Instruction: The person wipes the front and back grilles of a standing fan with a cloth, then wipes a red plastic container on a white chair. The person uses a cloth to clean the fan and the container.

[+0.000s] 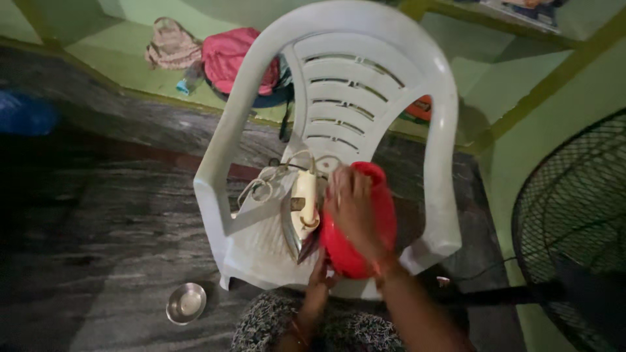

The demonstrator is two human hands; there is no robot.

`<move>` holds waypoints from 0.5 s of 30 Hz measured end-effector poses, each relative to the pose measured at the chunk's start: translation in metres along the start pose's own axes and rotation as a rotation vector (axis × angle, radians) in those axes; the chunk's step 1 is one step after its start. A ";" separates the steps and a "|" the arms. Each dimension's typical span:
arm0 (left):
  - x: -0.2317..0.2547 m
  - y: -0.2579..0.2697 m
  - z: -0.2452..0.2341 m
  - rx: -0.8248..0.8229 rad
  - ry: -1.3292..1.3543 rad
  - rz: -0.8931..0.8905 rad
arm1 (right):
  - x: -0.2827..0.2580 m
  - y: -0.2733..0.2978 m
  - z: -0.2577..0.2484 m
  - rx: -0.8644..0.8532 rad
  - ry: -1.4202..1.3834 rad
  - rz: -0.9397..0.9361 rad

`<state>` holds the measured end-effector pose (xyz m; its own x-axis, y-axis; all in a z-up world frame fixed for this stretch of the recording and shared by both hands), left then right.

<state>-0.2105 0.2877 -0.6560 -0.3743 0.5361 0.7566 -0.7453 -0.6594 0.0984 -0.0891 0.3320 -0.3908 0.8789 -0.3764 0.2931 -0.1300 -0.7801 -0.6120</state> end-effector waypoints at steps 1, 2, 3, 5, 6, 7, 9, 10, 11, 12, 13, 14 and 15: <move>0.001 0.003 0.000 0.014 -0.040 0.044 | 0.005 -0.015 0.008 -0.047 -0.388 0.175; 0.004 0.002 -0.001 0.078 -0.023 0.029 | 0.005 -0.026 0.019 -0.153 -0.273 0.140; 0.007 -0.001 -0.001 0.141 -0.007 0.013 | 0.004 -0.035 0.032 -0.256 -0.157 0.104; 0.015 -0.003 -0.004 0.275 0.004 -0.016 | -0.002 -0.039 0.055 -0.387 0.104 0.020; 0.018 0.001 -0.007 0.349 0.003 -0.031 | -0.008 -0.039 0.063 -0.420 0.250 -0.028; 0.021 0.002 -0.008 0.423 0.002 -0.044 | -0.014 -0.038 0.070 -0.451 0.397 -0.076; 0.032 -0.007 -0.004 0.468 0.153 0.102 | -0.027 -0.029 0.070 -0.360 0.517 -0.064; 0.039 -0.007 -0.001 0.489 0.225 0.174 | -0.034 -0.022 0.067 -0.316 0.576 -0.054; 0.048 -0.001 0.004 0.467 0.073 0.263 | -0.040 -0.012 0.060 -0.314 0.527 -0.079; 0.058 0.004 0.012 0.436 -0.079 0.354 | -0.042 0.001 0.053 -0.307 0.481 -0.100; 0.072 0.011 0.022 0.403 -0.231 0.444 | -0.045 0.015 0.046 -0.300 0.435 -0.121; 0.088 0.018 0.033 0.386 -0.326 0.478 | -0.047 0.032 0.042 -0.442 -0.128 0.021; 0.103 0.025 0.043 0.368 -0.420 0.511 | -0.048 0.054 0.039 -0.559 -0.696 0.165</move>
Point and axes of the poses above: each hand's wrist, its own y-axis away from the middle knuckle, its own z-axis out of the palm, x = y × z, the point moved 1 cm from there along -y, towards the middle knuckle, and after that the axes turned 5 degrees about y, right-handed, at the moved point
